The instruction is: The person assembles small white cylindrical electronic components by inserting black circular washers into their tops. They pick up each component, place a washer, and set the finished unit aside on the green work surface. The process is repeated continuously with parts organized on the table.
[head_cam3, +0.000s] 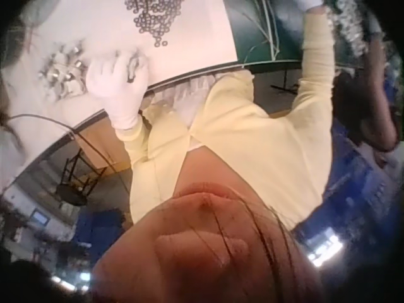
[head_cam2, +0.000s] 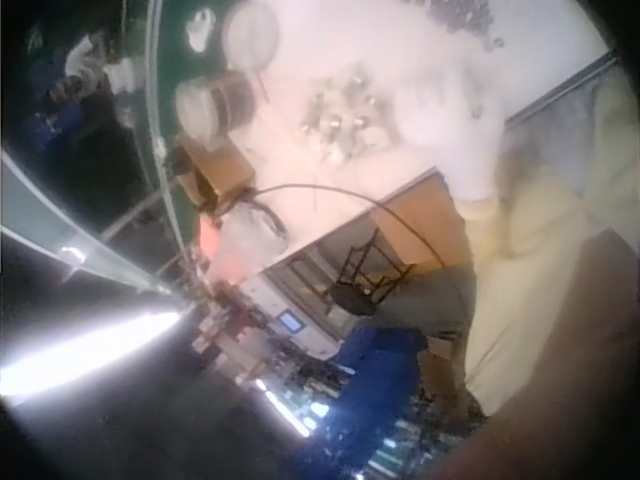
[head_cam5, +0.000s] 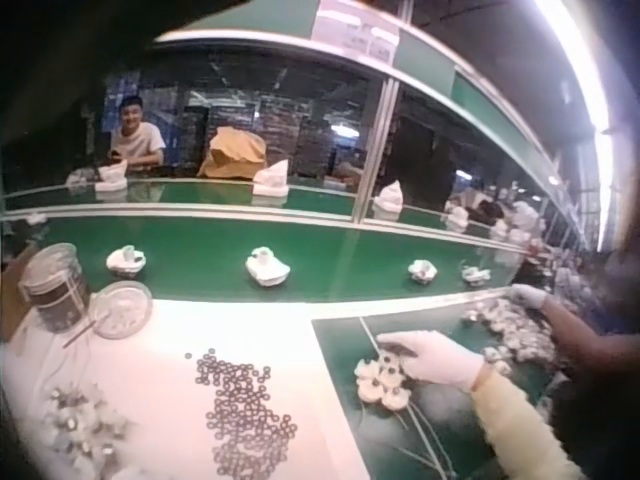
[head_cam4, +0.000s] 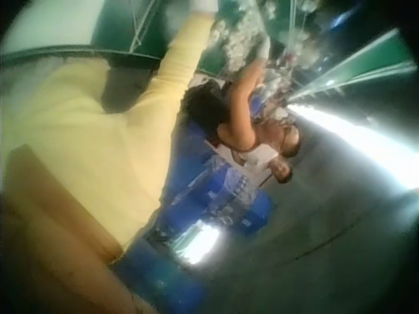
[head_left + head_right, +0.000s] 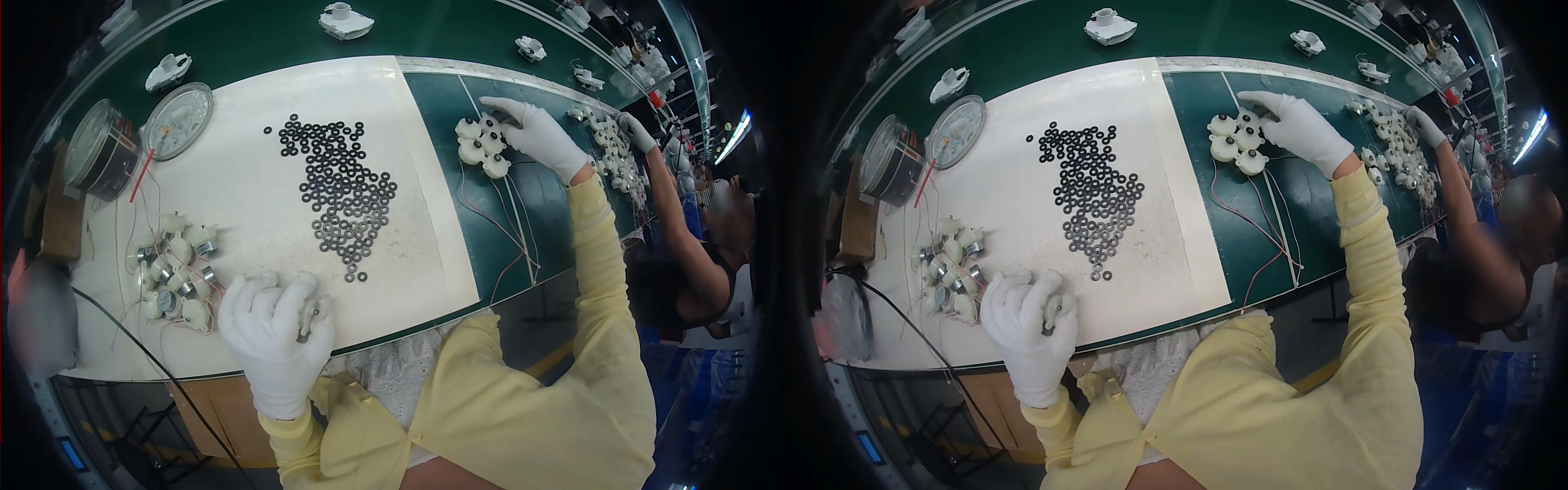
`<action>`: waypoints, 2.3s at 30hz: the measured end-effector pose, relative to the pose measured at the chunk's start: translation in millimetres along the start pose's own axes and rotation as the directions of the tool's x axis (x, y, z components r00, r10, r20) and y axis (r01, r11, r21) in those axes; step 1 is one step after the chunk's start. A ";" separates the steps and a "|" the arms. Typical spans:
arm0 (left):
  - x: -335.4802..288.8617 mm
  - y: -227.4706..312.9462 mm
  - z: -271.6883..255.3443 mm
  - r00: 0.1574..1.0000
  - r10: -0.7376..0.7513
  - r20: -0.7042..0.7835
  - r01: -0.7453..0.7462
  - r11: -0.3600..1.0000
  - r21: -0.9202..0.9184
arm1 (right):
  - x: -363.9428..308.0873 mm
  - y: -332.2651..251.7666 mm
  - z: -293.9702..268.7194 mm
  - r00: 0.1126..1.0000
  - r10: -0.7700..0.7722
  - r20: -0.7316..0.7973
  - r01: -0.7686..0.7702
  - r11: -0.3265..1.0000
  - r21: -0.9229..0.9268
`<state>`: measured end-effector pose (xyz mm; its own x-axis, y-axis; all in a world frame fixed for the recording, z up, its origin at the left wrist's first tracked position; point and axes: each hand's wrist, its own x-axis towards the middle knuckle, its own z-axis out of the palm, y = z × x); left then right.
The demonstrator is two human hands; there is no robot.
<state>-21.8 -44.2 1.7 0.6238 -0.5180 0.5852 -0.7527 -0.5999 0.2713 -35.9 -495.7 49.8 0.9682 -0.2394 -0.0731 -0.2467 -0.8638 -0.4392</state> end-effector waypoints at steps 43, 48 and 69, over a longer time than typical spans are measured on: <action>51.4 -57.4 -13.5 0.988 -0.140 0.065 0.070 0.785 0.616 | -149.3 -143.1 65.5 0.998 0.016 -0.056 0.007 0.918 0.396; 50.4 -59.8 -15.0 0.979 -0.191 0.072 0.107 0.783 0.613 | -126.4 -133.1 91.7 0.961 -0.230 -0.153 0.222 0.973 -0.068; 13.3 -23.8 -34.1 0.979 0.038 0.198 -0.022 0.997 -0.080 | -109.4 -147.4 83.6 0.869 -0.494 0.015 0.483 0.844 -0.233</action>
<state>-2.8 -15.9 29.1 0.6240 -0.6511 0.4320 -0.7810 -0.5371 0.3187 -102.0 -305.1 47.6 0.9642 0.2252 0.1398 0.2500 -0.9479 -0.1976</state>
